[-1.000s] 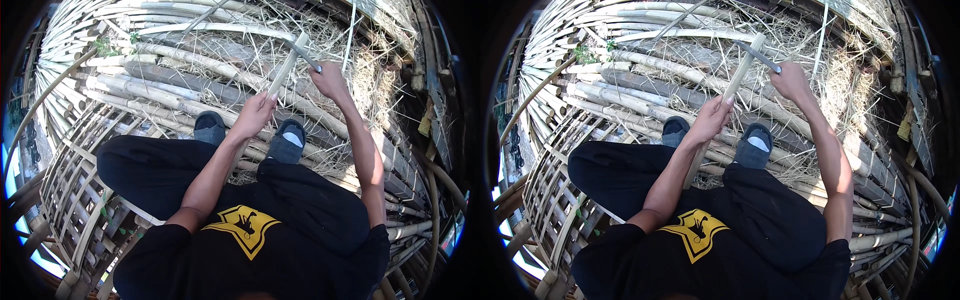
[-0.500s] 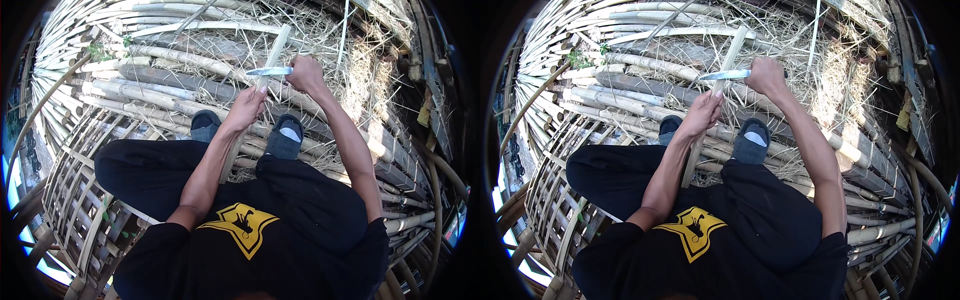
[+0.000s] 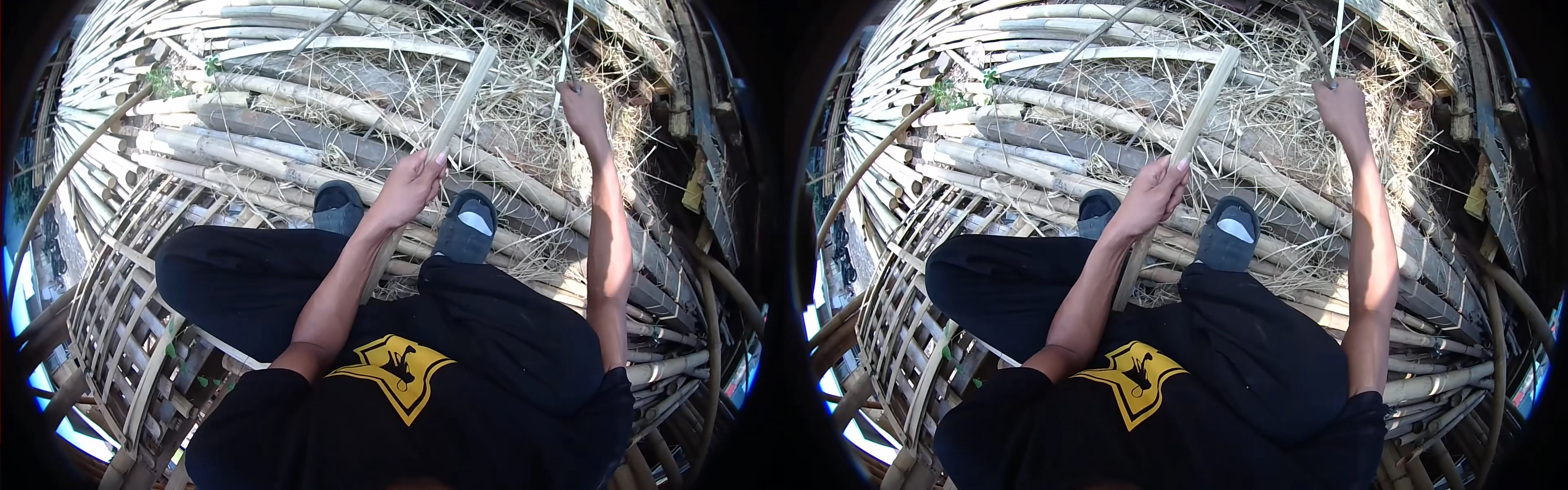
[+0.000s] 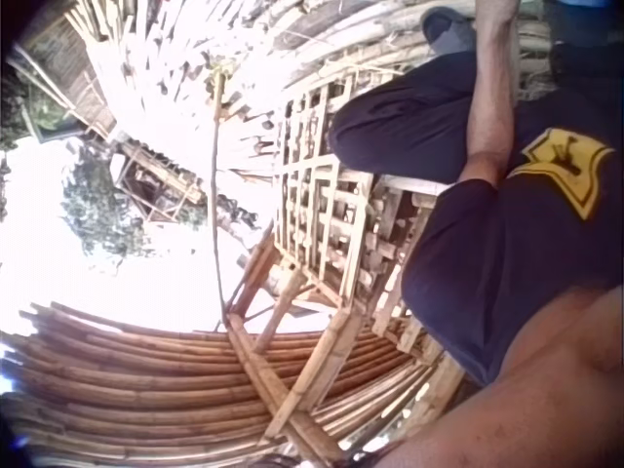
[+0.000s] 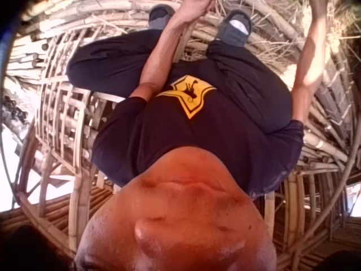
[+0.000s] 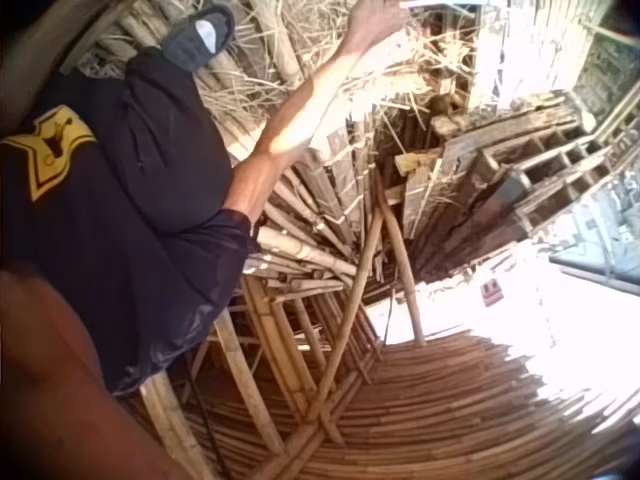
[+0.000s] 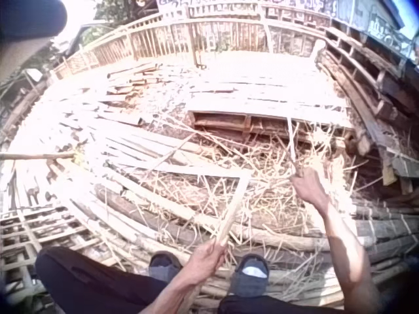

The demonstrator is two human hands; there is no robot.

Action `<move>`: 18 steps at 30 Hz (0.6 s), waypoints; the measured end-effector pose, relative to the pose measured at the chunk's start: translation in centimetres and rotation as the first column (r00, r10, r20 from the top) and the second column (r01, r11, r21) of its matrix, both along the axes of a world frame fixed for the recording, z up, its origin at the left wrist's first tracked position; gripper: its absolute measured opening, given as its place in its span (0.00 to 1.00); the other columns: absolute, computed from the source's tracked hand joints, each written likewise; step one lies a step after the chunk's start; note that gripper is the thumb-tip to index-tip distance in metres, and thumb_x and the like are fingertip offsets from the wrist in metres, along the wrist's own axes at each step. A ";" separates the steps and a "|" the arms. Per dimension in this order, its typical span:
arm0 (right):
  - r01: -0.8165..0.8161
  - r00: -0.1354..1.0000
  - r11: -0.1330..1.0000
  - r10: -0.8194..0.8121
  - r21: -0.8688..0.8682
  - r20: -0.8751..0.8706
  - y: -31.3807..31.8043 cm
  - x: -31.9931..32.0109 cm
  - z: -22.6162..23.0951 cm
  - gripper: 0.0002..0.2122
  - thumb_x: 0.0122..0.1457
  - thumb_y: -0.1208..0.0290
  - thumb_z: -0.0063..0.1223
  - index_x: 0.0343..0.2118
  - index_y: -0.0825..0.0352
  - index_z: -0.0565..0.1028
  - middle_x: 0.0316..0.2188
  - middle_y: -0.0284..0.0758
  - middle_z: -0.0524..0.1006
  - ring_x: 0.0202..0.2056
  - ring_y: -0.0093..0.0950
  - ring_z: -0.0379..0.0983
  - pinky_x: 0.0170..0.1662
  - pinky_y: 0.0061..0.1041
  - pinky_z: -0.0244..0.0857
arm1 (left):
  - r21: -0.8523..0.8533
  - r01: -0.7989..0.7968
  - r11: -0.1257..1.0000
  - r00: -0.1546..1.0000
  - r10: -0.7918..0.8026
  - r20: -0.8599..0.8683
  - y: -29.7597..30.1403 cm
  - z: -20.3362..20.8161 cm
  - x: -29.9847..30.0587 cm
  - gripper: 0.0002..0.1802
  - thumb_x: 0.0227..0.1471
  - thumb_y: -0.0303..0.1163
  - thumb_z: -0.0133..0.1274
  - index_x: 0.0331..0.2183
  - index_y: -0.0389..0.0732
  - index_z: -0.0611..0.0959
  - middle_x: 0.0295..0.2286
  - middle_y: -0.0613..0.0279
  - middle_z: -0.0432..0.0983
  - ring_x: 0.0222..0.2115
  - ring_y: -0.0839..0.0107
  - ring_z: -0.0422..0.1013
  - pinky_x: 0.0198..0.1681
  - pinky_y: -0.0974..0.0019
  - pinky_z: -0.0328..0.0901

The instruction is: The person holds a bamboo strip and uses a knife to shave and peel thin layers off the piece.

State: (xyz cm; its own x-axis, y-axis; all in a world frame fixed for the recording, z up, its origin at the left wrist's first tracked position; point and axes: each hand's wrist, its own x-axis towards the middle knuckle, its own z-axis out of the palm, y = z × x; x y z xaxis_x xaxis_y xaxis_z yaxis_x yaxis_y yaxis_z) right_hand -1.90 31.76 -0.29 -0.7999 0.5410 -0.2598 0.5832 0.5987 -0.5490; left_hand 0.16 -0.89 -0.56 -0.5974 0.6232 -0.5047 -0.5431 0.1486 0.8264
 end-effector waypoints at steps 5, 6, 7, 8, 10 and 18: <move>-0.402 0.895 0.916 0.396 -0.016 0.206 -11.0 0.6 0.6 0.14 0.47 0.67 0.47 0.23 0.77 0.76 0.21 0.55 0.75 0.28 0.50 0.75 0.37 0.40 0.69 | -0.148 -0.044 0.988 0.986 0.019 -0.168 0.5 0.0 -0.2 0.18 0.61 0.41 0.44 0.25 0.38 0.70 0.14 0.72 0.61 0.14 0.82 0.56 0.17 0.73 0.52; -0.398 0.897 0.917 0.392 -0.015 0.206 -11.6 0.5 0.3 0.14 0.47 0.67 0.47 0.23 0.77 0.76 0.21 0.55 0.75 0.28 0.50 0.75 0.37 0.40 0.69 | -0.148 -0.040 0.988 0.986 0.015 -0.168 0.5 -0.3 -0.2 0.18 0.61 0.41 0.44 0.25 0.38 0.70 0.14 0.72 0.61 0.14 0.82 0.56 0.17 0.73 0.52; -0.418 0.890 0.908 0.411 -0.009 0.199 -12.0 0.2 0.0 0.14 0.46 0.67 0.48 0.23 0.77 0.76 0.22 0.55 0.75 0.28 0.50 0.75 0.37 0.40 0.70 | -0.180 -0.059 0.982 0.974 0.017 -0.225 0.4 -0.9 -0.1 0.18 0.61 0.40 0.44 0.25 0.37 0.71 0.14 0.69 0.62 0.14 0.80 0.57 0.17 0.71 0.53; -0.437 0.882 0.899 0.429 -0.001 0.194 -12.2 0.0 -0.3 0.14 0.46 0.68 0.48 0.22 0.77 0.76 0.22 0.55 0.75 0.29 0.50 0.75 0.36 0.40 0.70 | -0.210 -0.079 0.975 0.959 0.017 -0.281 0.4 -1.4 0.0 0.18 0.61 0.40 0.44 0.25 0.35 0.71 0.14 0.66 0.63 0.15 0.78 0.58 0.18 0.68 0.54; -0.463 0.875 0.883 0.441 0.076 0.197 -11.0 -0.7 -0.9 0.13 0.45 0.68 0.49 0.22 0.77 0.76 0.22 0.55 0.76 0.28 0.49 0.75 0.36 0.40 0.70 | -0.257 -0.070 0.964 0.943 -0.020 -0.333 0.6 -2.1 0.2 0.19 0.61 0.40 0.43 0.26 0.35 0.72 0.13 0.64 0.63 0.15 0.77 0.59 0.18 0.67 0.54; 0.171 0.975 0.983 -0.180 0.073 0.133 5.2 -3.9 -4.3 0.18 0.48 0.64 0.44 0.30 0.76 0.78 0.28 0.54 0.77 0.35 0.47 0.76 0.39 0.40 0.67 | -0.237 -0.029 0.971 0.940 -0.054 -0.338 1.2 -1.6 1.2 0.18 0.61 0.40 0.43 0.25 0.37 0.70 0.13 0.68 0.60 0.15 0.80 0.56 0.18 0.70 0.53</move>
